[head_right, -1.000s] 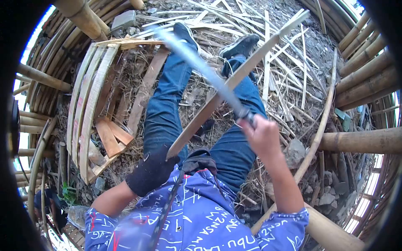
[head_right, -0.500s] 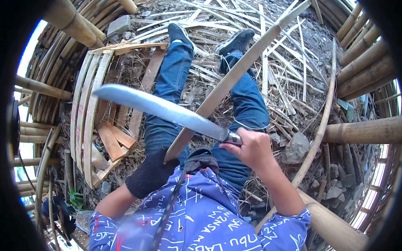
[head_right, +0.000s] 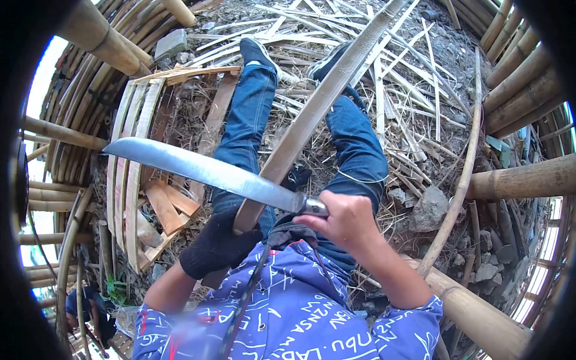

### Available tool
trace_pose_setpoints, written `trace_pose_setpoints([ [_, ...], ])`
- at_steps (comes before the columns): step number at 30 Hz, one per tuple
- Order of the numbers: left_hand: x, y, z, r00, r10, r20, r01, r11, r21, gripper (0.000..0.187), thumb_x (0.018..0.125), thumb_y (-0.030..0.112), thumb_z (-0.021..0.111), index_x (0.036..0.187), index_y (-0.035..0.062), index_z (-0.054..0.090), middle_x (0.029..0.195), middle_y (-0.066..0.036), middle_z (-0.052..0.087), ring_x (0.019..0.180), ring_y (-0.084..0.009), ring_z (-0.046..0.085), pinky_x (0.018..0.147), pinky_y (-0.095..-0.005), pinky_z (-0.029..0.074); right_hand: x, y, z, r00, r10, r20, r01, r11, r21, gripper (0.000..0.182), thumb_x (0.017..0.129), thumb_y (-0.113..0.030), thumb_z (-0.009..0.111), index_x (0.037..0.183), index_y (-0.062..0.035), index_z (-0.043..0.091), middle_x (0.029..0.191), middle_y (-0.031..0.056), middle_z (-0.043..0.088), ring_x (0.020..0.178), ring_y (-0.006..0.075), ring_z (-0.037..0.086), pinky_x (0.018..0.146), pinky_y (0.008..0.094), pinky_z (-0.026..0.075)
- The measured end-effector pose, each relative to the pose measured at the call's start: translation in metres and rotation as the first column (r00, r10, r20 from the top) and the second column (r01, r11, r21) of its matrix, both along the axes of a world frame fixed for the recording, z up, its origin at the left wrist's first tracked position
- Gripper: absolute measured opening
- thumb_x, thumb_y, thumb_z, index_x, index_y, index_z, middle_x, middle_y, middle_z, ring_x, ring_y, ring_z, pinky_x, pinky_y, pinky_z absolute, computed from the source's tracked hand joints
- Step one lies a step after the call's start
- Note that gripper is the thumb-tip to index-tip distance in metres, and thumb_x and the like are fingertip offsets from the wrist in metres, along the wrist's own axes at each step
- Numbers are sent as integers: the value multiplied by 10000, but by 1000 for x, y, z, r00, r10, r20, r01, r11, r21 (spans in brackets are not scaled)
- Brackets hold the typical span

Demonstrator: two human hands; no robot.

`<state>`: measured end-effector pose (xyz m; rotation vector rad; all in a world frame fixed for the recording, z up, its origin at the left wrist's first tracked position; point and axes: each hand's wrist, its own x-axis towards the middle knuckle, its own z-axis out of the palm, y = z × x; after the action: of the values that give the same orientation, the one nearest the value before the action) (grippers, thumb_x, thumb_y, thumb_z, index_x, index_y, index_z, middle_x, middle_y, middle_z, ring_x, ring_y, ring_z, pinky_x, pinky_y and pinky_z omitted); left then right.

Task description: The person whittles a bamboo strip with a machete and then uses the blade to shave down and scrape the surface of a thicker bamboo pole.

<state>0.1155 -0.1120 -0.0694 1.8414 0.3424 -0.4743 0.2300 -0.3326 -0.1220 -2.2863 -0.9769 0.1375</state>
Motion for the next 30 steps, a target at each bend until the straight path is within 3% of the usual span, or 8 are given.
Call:
trace_pose_setpoints([
  [3, 3, -9, 0, 997, 70, 31, -70, 997, 18, 239, 822, 151, 652, 1006, 12, 587, 620, -41, 573, 506, -74, 537, 453, -272, 421, 11, -2, -5, 999, 29, 45, -28, 999, -19, 554, 696, -593, 701, 624, -74, 521, 548, 111, 554, 509, 299, 588, 481, 373, 457],
  [7, -1, -5, -17, 965, 17, 263, -40, 996, 82, 225, 834, 148, 638, 1001, 10, 578, 615, -32, 563, 493, -86, 536, 442, -282, 417, 26, -13, -14, 986, -100, 131, 99, 995, 18, 617, 712, -652, 641, 628, -56, 506, 510, 101, 498, 458, 269, 540, 455, 356, 418],
  [9, -1, -1, -3, 999, -50, -1, 50, 994, 99, 323, 847, 211, 655, 1069, -11, 579, 815, -195, 654, 727, -268, 674, 612, -382, 493, 41, -22, -19, 978, -154, 141, 166, 983, -73, 603, 731, -639, 640, 625, -63, 496, 500, 112, 504, 469, 306, 559, 453, 388, 431],
  [12, 1, -6, -10, 999, 33, 21, -31, 994, -102, 149, 879, 126, 588, 978, 20, 551, 590, -26, 527, 413, -97, 489, 379, -277, 389, 40, -19, -23, 969, -172, 176, 189, 979, -82, 589, 734, -627, 650, 617, -74, 483, 494, 113, 512, 480, 324, 577, 452, 406, 441],
  [16, 8, -3, -3, 977, 11, -213, -50, 982, -180, 128, 883, 123, 586, 944, 24, 532, 584, -26, 525, 394, -90, 474, 357, -262, 376, 12, -3, -14, 997, -76, 10, 75, 996, 52, 582, 725, -604, 676, 611, -68, 483, 507, 117, 510, 491, 330, 577, 449, 398, 432],
  [18, 9, -5, 0, 998, 59, -24, -64, 963, -261, 141, 881, 133, 594, 916, 20, 518, 564, -19, 513, 401, -94, 485, 361, -261, 381, 15, 0, -11, 999, -10, 32, 8, 999, 50, 575, 716, -596, 690, 615, -67, 488, 518, 116, 516, 495, 329, 577, 453, 402, 433],
  [24, 16, 0, 4, 971, 66, -231, -107, 980, -170, 152, 875, 142, 602, 923, 17, 528, 546, -22, 508, 407, -103, 498, 376, -265, 394, 47, -4, -24, 979, -163, 119, 173, 982, -77, 586, 727, -618, 663, 622, -66, 495, 520, 128, 519, 493, 336, 575, 454, 412, 438],
  [30, -2, -1, 8, 995, 0, -101, -16, 986, -165, 157, 871, 130, 601, 923, 5, 521, 555, -31, 521, 412, -106, 507, 375, -265, 401, 48, -12, -15, 984, -76, 158, 72, 997, 30, 583, 712, -595, 702, 597, -69, 476, 497, 108, 496, 458, 292, 557, 446, 382, 427],
])
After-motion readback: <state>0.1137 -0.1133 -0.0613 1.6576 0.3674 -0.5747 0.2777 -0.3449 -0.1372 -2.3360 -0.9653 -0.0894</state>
